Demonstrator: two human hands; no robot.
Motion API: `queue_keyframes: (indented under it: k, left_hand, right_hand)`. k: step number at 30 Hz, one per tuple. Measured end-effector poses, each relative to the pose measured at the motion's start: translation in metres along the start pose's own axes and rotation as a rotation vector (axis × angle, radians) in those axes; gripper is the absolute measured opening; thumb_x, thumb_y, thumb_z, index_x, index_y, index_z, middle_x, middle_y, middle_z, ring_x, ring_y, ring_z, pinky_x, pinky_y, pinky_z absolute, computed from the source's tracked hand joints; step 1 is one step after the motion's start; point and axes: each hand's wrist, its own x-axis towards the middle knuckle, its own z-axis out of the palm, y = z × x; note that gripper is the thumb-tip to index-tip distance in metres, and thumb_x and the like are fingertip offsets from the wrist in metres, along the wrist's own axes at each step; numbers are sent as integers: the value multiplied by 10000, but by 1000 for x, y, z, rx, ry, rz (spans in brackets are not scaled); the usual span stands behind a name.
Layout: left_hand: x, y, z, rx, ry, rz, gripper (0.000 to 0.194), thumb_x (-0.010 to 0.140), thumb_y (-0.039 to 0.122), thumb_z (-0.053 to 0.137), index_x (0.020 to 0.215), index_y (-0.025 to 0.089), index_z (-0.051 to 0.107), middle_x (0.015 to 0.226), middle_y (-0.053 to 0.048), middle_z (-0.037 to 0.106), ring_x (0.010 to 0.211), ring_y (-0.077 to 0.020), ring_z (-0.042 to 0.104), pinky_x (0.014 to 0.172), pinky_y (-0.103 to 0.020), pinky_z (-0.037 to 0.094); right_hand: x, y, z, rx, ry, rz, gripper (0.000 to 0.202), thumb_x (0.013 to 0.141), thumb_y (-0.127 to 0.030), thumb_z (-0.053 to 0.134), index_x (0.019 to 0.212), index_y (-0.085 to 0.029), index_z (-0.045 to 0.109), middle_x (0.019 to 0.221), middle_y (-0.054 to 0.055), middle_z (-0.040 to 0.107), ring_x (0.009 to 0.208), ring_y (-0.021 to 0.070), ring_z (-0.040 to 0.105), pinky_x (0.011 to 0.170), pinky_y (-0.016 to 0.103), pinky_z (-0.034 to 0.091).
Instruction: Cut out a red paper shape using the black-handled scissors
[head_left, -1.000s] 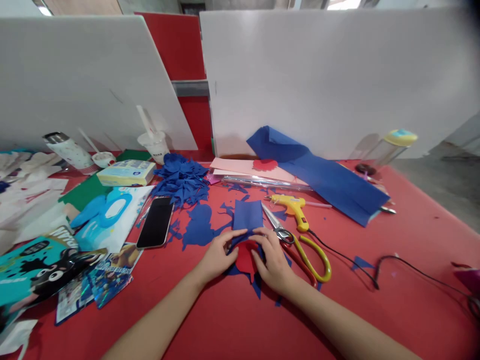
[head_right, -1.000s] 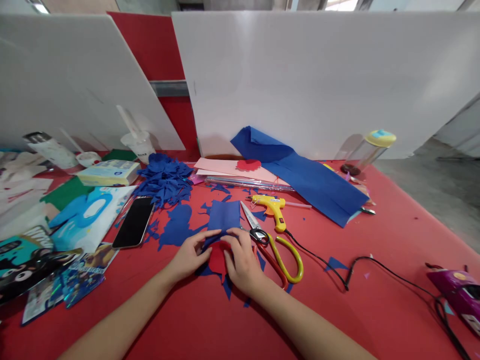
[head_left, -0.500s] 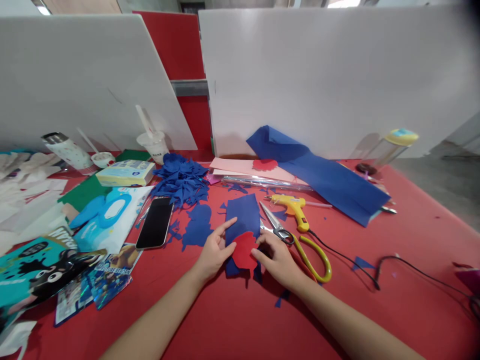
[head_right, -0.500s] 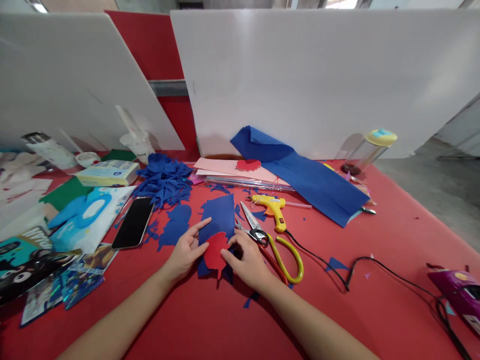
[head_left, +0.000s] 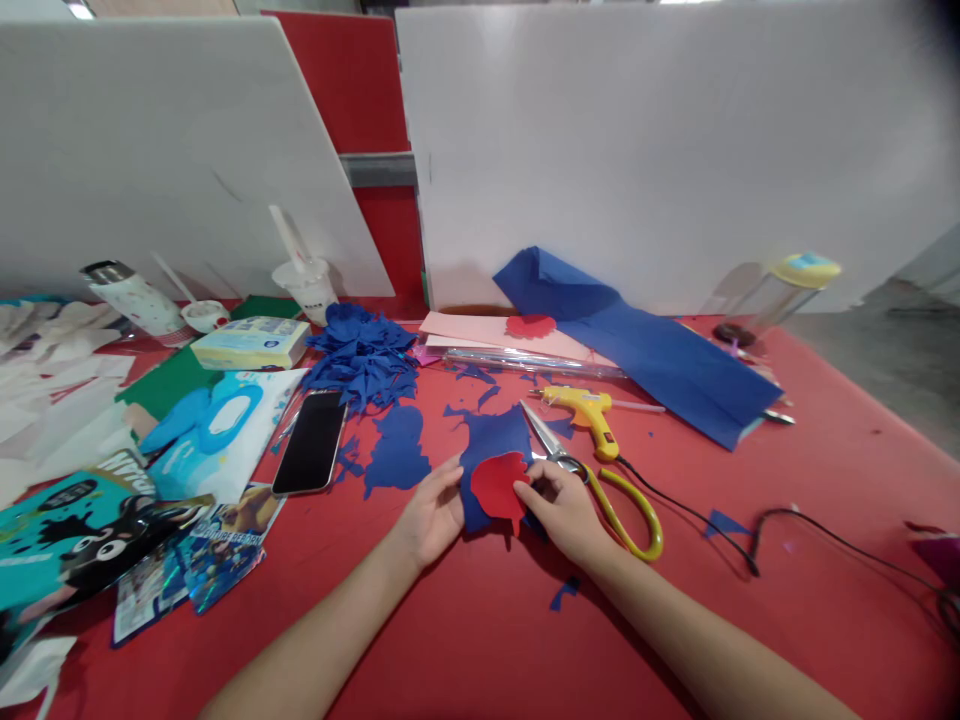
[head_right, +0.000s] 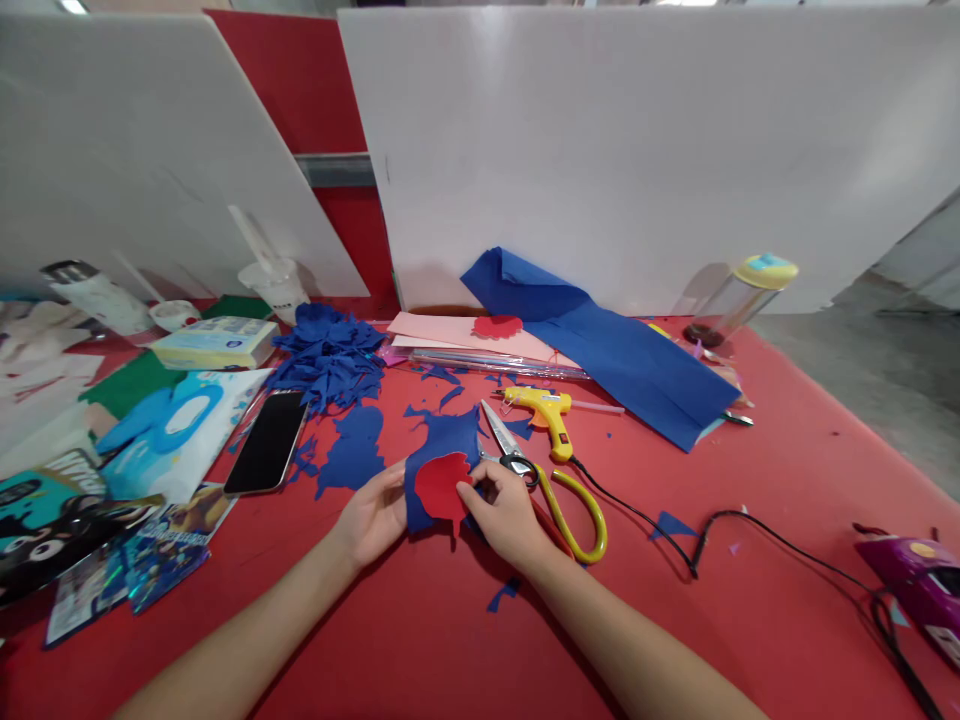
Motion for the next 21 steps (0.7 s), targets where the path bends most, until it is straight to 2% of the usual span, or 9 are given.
queue_keyframes:
  k: [3, 5, 9, 12, 15, 18, 21]
  left_hand:
    - [3, -2, -2, -22, 37, 2, 96, 749, 179, 514, 796, 157, 594, 681, 7, 664, 700, -113, 637, 804, -244, 487]
    - [4, -2, -3, -14, 43, -34, 101, 767, 197, 502, 751, 152, 591, 635, -1, 660, 676, -128, 644, 796, -268, 496]
    - [0, -1, 1, 4, 13, -101, 218, 793, 278, 486, 841, 117, 624, 766, -85, 706, 831, -226, 659, 839, -376, 484]
    - [-4, -2, 5, 17, -5, -69, 216, 775, 297, 547, 880, 128, 629, 852, -91, 712, 897, -238, 646, 871, -376, 464]
    - [-5, -5, 9, 48, 11, -63, 189, 768, 251, 586, 883, 110, 634, 840, -102, 714, 895, -241, 649, 890, -371, 447]
    - [-4, -4, 9, 20, 41, -77, 179, 796, 229, 552, 846, 82, 641, 785, -112, 715, 813, -226, 667, 857, -360, 463]
    - [-1, -1, 6, -14, 99, -97, 122, 781, 170, 552, 737, 99, 642, 680, -76, 708, 644, -179, 668, 735, -301, 504]
  right_hand:
    - [1, -1, -1, 18, 28, 16, 202, 755, -300, 557, 611, -198, 459, 531, -48, 434, 457, 100, 411, 439, 219, 372]
    - [0, -3, -1, 26, 24, 17, 203, 753, -308, 554, 610, -199, 459, 528, -49, 435, 453, 101, 412, 437, 221, 370]
    - [-1, -3, -1, 30, -17, 7, 183, 747, -291, 565, 620, -199, 469, 535, -45, 451, 472, 111, 432, 449, 227, 377]
    - [-2, -2, -1, 24, -48, -10, 158, 752, -270, 566, 639, -197, 484, 567, -35, 474, 503, 119, 452, 481, 236, 391]
    - [-1, 0, 0, 11, -69, -34, 128, 756, -247, 568, 657, -195, 504, 604, -24, 500, 539, 129, 473, 530, 251, 408]
    - [0, 1, -1, 0, -64, -65, 118, 748, -225, 577, 653, -197, 512, 655, -6, 515, 619, 148, 502, 600, 273, 424]
    - [1, 1, -2, 10, -48, -91, 137, 739, -231, 587, 633, -196, 508, 785, 30, 529, 775, 177, 533, 679, 295, 442]
